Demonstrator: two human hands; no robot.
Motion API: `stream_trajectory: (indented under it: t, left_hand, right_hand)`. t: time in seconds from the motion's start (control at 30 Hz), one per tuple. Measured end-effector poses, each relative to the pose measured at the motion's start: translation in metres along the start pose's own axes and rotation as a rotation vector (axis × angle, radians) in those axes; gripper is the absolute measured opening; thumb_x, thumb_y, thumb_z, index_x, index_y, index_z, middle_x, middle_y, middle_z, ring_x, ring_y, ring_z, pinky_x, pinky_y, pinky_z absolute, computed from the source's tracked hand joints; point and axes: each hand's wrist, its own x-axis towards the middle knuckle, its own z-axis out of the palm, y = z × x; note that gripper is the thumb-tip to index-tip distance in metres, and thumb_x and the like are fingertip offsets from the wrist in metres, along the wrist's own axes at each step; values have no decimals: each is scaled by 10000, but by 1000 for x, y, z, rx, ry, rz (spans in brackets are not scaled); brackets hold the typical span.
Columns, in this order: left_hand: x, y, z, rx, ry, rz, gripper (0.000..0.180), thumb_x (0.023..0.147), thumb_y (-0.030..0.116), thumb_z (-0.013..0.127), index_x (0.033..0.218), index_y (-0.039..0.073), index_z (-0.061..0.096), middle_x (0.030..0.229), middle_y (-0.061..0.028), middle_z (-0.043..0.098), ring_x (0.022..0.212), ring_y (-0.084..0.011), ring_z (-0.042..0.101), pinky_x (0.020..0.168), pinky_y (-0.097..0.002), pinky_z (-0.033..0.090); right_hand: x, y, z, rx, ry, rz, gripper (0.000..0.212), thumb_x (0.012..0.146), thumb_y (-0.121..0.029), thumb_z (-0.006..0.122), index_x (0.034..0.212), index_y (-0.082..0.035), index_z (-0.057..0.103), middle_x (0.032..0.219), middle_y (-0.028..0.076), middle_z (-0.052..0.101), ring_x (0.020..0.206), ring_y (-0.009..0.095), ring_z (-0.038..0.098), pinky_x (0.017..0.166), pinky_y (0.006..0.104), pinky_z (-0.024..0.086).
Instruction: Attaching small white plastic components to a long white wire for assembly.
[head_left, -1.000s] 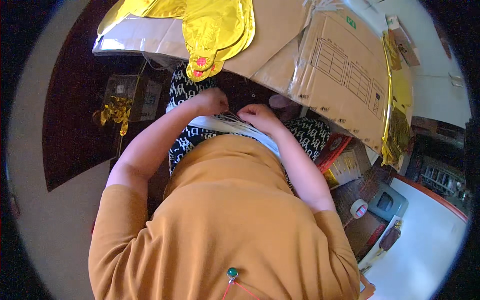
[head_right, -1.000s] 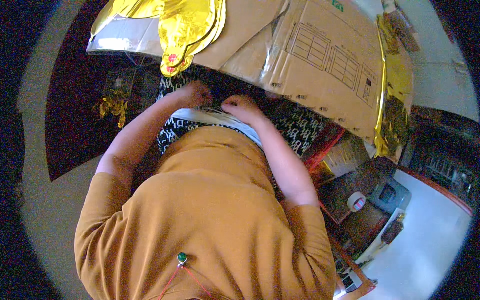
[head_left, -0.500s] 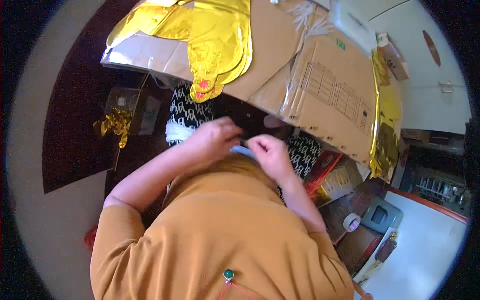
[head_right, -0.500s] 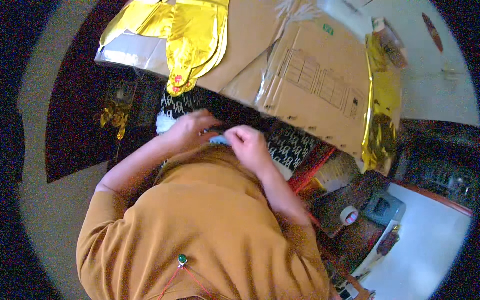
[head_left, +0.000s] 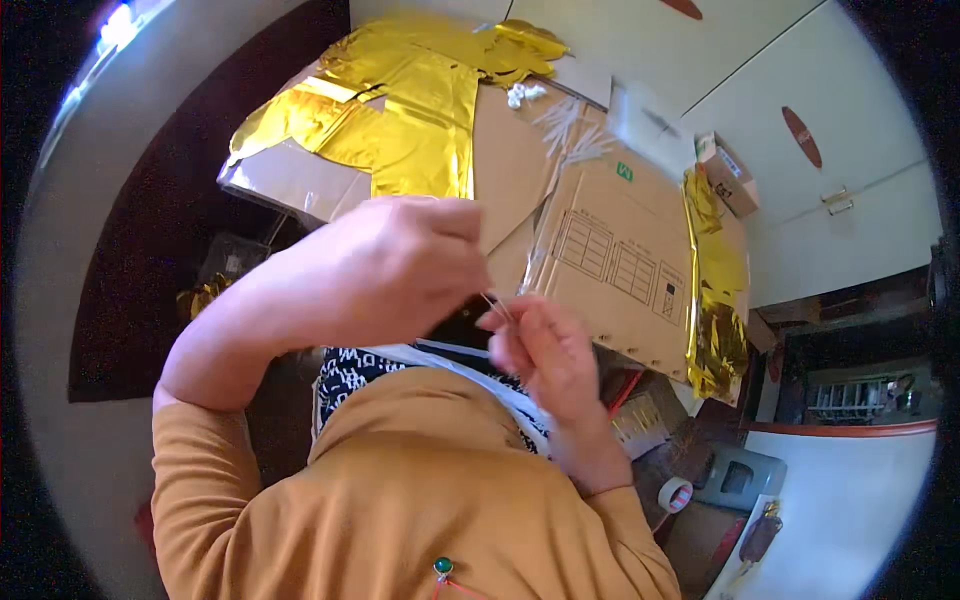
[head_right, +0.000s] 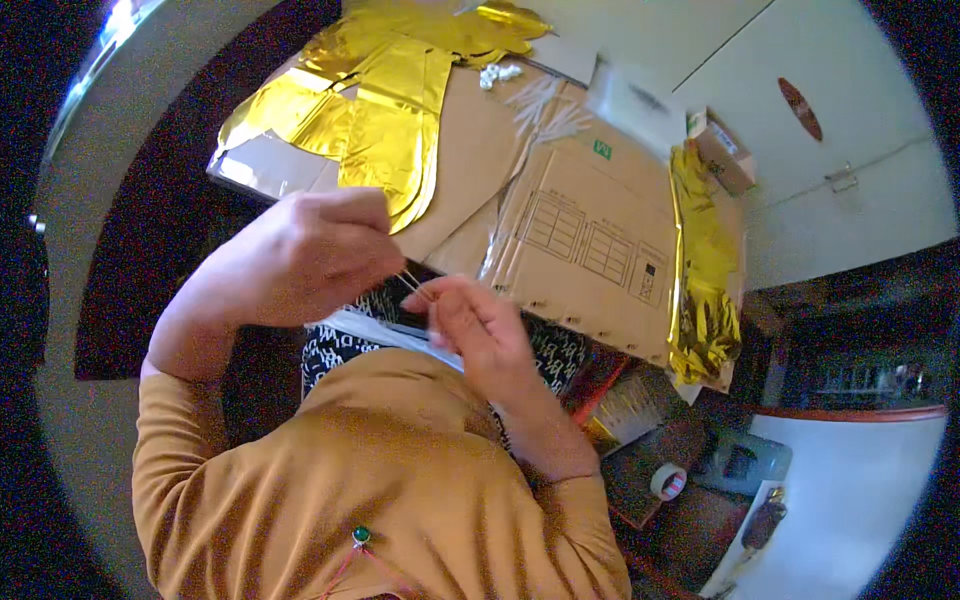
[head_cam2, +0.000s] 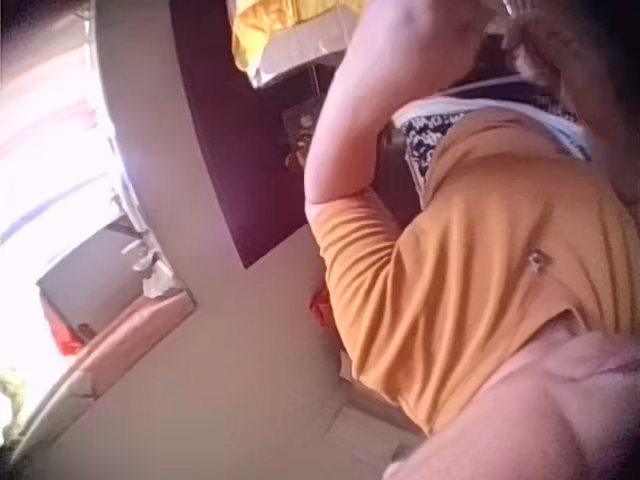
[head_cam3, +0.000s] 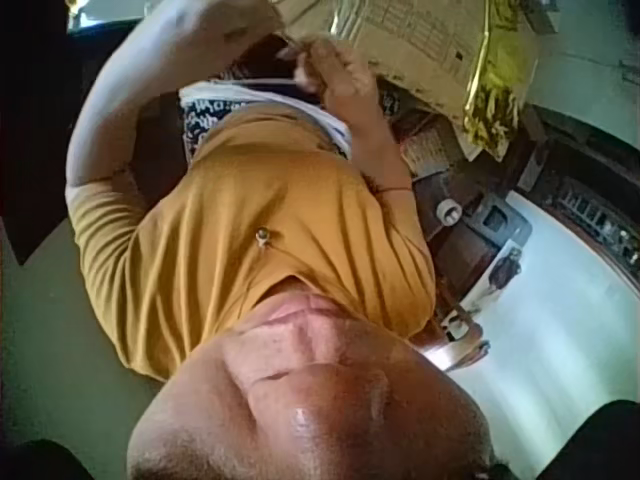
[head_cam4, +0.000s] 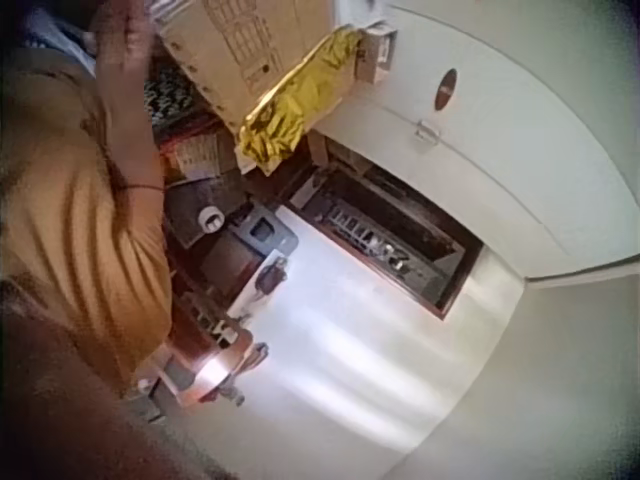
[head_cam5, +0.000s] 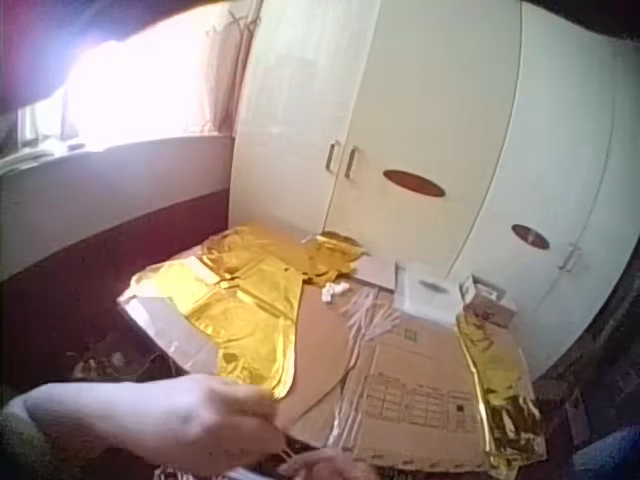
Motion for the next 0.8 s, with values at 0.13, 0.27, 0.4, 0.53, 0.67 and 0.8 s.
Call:
stream_trajectory:
  t: [0.13,0.27,0.4,0.53,0.67,0.8]
  left_hand:
    - [-27,-29,29,-687,-344,5,113,841,69,595,803,-27,641,765,-125,599,728,-242,586,655,-346,465]
    - [-21,-3,36,-1462,343,-230,188,903,101,540,853,-31,665,780,-80,576,721,-169,536,657,-293,427]
    - [-6,-50,61,70,575,141,136,790,2,604,918,29,644,804,-72,560,699,-197,529,623,-302,432]
    - [-27,-21,65,-716,-14,244,100,793,3,611,881,21,655,852,-114,593,800,-243,573,690,-326,458]
    - [-21,-15,24,-663,498,-5,98,839,54,601,885,14,678,791,-101,598,721,-212,564,653,-335,450]
    - [-22,-43,59,-188,98,191,86,769,-13,634,849,19,624,829,-110,587,731,-246,562,648,-326,455]
  right_hand:
    - [7,-34,-14,-640,-68,-394,69,854,-90,607,821,-33,586,635,79,473,551,190,491,515,298,396]
    - [14,-17,-6,-746,-99,-465,65,825,-51,601,830,-19,544,672,110,487,563,255,513,518,345,425]
    - [5,-42,12,-874,-301,-670,91,755,-26,601,814,-24,533,701,114,497,582,280,533,532,368,455]
    - [37,-72,-17,-922,23,-648,53,772,-49,596,779,-63,545,673,114,511,623,271,570,536,357,458]
    - [28,-18,-14,-742,-280,-385,49,816,-77,572,784,-43,554,672,133,532,637,300,578,561,360,463]
    - [30,-55,-13,-557,-167,-654,71,850,-97,565,805,-43,573,687,132,544,637,268,586,575,343,473]
